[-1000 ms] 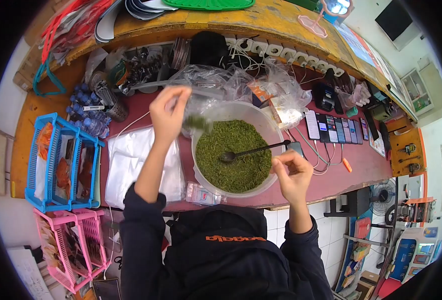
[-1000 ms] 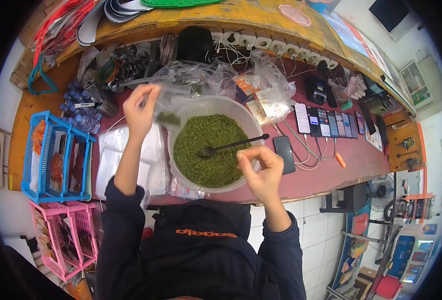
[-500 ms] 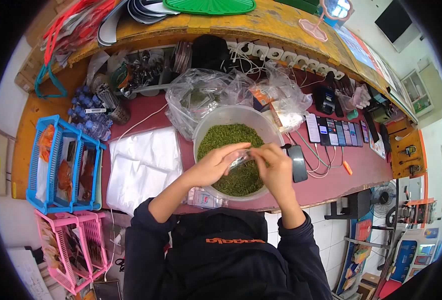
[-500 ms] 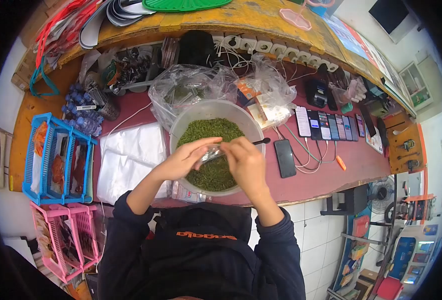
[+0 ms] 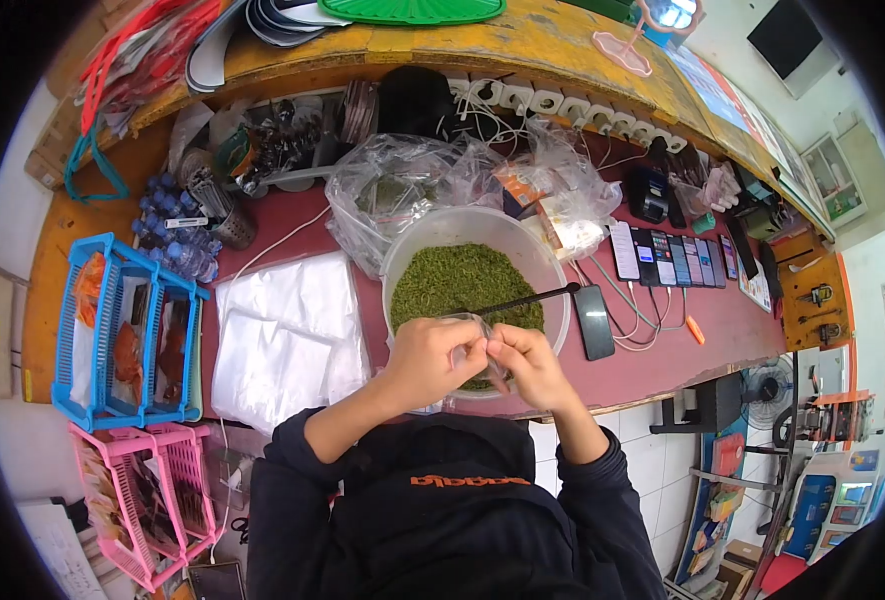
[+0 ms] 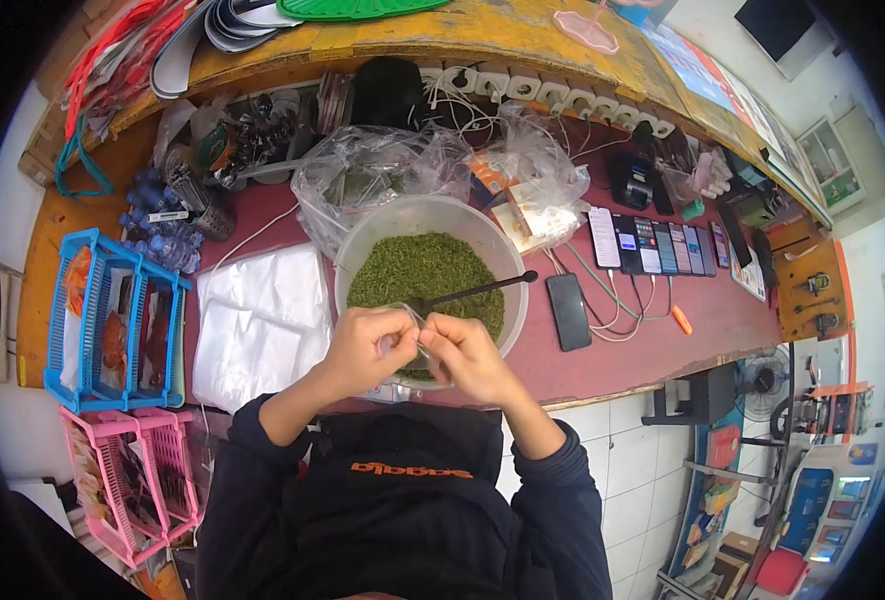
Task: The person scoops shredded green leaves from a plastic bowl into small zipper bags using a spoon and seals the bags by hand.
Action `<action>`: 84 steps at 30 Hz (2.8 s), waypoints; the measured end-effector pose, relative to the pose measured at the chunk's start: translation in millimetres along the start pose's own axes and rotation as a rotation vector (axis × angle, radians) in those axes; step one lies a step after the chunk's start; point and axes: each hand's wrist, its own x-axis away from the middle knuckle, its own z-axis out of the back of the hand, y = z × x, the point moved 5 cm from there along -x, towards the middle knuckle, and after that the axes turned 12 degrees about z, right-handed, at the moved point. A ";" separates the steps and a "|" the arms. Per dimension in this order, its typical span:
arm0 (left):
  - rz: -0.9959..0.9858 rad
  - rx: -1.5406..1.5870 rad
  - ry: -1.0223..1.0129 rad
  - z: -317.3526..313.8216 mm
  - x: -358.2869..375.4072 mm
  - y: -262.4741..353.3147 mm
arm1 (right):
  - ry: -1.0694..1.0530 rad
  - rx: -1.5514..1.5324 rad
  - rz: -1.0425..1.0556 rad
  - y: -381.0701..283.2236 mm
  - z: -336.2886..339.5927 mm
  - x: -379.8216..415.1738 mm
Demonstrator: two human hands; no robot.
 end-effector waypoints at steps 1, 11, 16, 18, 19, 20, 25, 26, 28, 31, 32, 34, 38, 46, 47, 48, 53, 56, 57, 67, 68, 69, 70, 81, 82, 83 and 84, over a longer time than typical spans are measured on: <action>0.002 -0.002 0.001 -0.3 3.1 -0.4 | -0.025 0.266 0.063 -2.4 -1.1 -0.6; 0.042 -0.379 -0.094 19.8 -13.4 -25.8 | 0.184 0.022 -0.127 -1.6 27.2 3.7; 0.062 -0.583 -0.026 15.6 -22.1 -32.6 | -0.110 0.441 -0.045 -16.3 29.2 -0.1; -0.040 -0.264 -0.026 4.0 -15.0 -11.4 | 0.029 0.467 -0.012 -16.8 26.7 -2.2; -0.057 -0.272 -0.112 -5.6 -13.0 -10.9 | 0.024 0.463 -0.014 -16.0 21.3 -3.8; -0.076 -0.305 -0.043 -10.0 -11.7 -7.8 | 0.058 0.462 0.030 -17.9 17.2 -6.0; -0.057 -0.373 0.200 12.9 -9.9 -16.4 | 0.239 0.638 0.193 -0.9 31.6 -22.0; -0.057 -0.374 0.198 20.1 -9.8 -15.7 | 0.240 0.638 0.193 14.4 37.0 -25.2; -0.083 -0.250 0.348 44.3 -9.4 -13.9 | -0.037 1.235 0.361 44.3 31.7 -29.8; -0.093 -0.171 0.341 64.8 -7.5 -22.7 | -0.233 1.168 0.230 67.9 22.2 -27.2; -0.134 -0.128 0.348 70.0 -4.4 -24.0 | -0.293 1.132 0.177 70.7 18.4 -26.0; -0.022 -0.120 0.314 74.5 0.5 -28.2 | -0.201 1.120 0.222 65.0 13.1 -26.2; -0.076 -0.100 0.339 71.9 -2.4 -27.9 | -0.357 1.276 0.324 48.1 -12.2 -16.9; -0.031 -0.065 0.338 70.6 -5.7 -30.2 | -0.279 0.666 0.070 21.3 16.2 -8.0; -0.013 -0.078 0.324 69.3 -6.2 -32.5 | -0.220 0.610 0.054 20.5 24.1 -7.7; 0.005 -0.091 0.308 67.7 -6.7 -34.5 | -0.223 0.608 0.054 19.6 29.7 -7.1; 0.134 -0.242 0.181 48.7 -11.9 -37.5 | 0.026 0.601 -0.012 -7.9 57.0 -7.1; 0.196 -0.291 0.095 27.8 -15.9 -36.6 | 0.126 0.701 0.095 -36.0 55.7 -6.9; 0.158 -0.276 0.097 22.9 -17.4 -33.5 | 0.197 0.847 0.191 -47.2 52.2 -6.0; 0.161 -0.248 0.211 19.2 -17.8 -21.9 | 0.360 1.269 0.455 -74.5 41.6 3.5; 0.154 -0.273 0.258 22.0 -15.6 -21.7 | 0.358 1.266 0.457 -80.3 47.4 4.1; 0.156 -0.274 0.259 20.8 -14.0 -22.5 | 0.272 1.211 0.355 -78.8 53.9 3.0; 0.119 -0.341 0.337 20.8 -11.5 -20.9 | 0.188 1.154 0.252 -74.3 56.8 2.6; 0.070 0.053 -0.027 27.7 -15.3 -41.0 | -0.006 0.509 0.381 -24.0 17.3 -28.0; 0.090 0.220 -0.103 26.1 -17.3 -42.1 | -0.003 0.514 0.382 -25.6 15.8 -26.0; 0.128 0.342 -0.055 24.7 -15.8 -42.4 | 0.137 0.315 0.187 -17.9 21.8 -23.2; 0.129 0.343 -0.054 21.3 -14.8 -41.1 | 0.272 0.111 -0.009 -7.9 26.3 -19.2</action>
